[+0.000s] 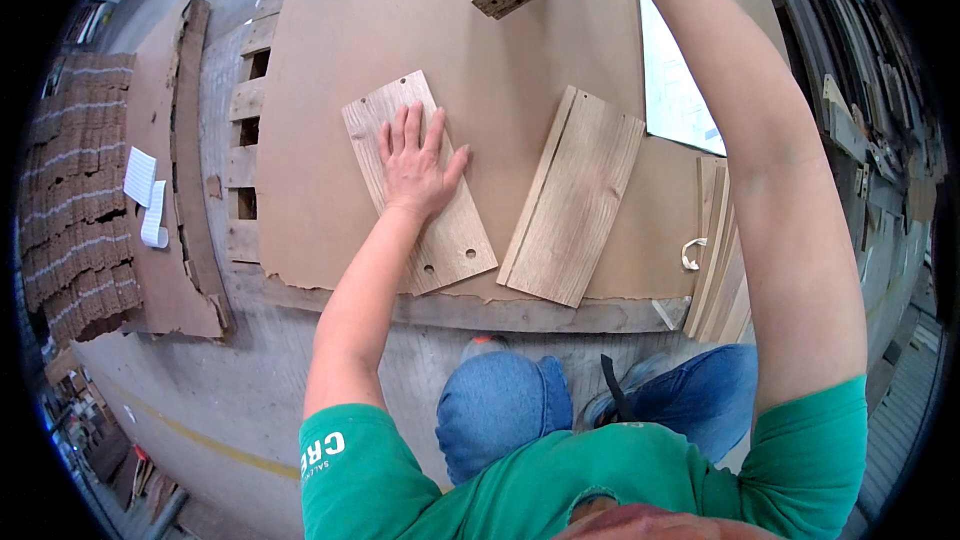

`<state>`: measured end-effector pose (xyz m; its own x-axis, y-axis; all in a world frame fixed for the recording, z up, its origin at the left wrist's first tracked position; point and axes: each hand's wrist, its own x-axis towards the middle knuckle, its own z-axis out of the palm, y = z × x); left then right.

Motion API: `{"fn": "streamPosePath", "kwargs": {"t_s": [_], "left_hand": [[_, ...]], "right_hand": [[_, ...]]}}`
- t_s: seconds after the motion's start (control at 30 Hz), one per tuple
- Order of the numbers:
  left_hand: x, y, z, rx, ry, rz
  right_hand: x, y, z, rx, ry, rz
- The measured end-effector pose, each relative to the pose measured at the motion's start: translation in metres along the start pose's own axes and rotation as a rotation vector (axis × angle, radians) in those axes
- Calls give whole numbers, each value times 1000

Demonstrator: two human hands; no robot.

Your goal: The person sits on the floor and sorts wooden planks by picking them up, inspecting them, and arranging them into separate stacks. They also remove a rubber band from one stack and place the planks on a large cardboard sheet.

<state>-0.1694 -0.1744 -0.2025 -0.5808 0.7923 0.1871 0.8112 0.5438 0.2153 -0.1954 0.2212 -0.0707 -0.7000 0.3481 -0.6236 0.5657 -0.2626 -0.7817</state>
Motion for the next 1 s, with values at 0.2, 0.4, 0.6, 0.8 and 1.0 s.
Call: {"fn": "streamPosePath", "kwargs": {"t_s": [0.2,0.4,0.6,0.8,1.0], "left_hand": [[1,3,-2,2,-17,-10],[1,3,-2,8,-24,-11],[0,0,0,2,-13,-18],[1,-1,0,5,-16,-11],[6,9,1,1,-51,-15]], "right_hand": [[-2,-3,-1,74,-16,25],[-1,-5,-1,132,-30,47],[-14,-3,12,145,-33,-2],[-5,-1,4,190,-55,10],[16,52,0,210,1,-324]]}}
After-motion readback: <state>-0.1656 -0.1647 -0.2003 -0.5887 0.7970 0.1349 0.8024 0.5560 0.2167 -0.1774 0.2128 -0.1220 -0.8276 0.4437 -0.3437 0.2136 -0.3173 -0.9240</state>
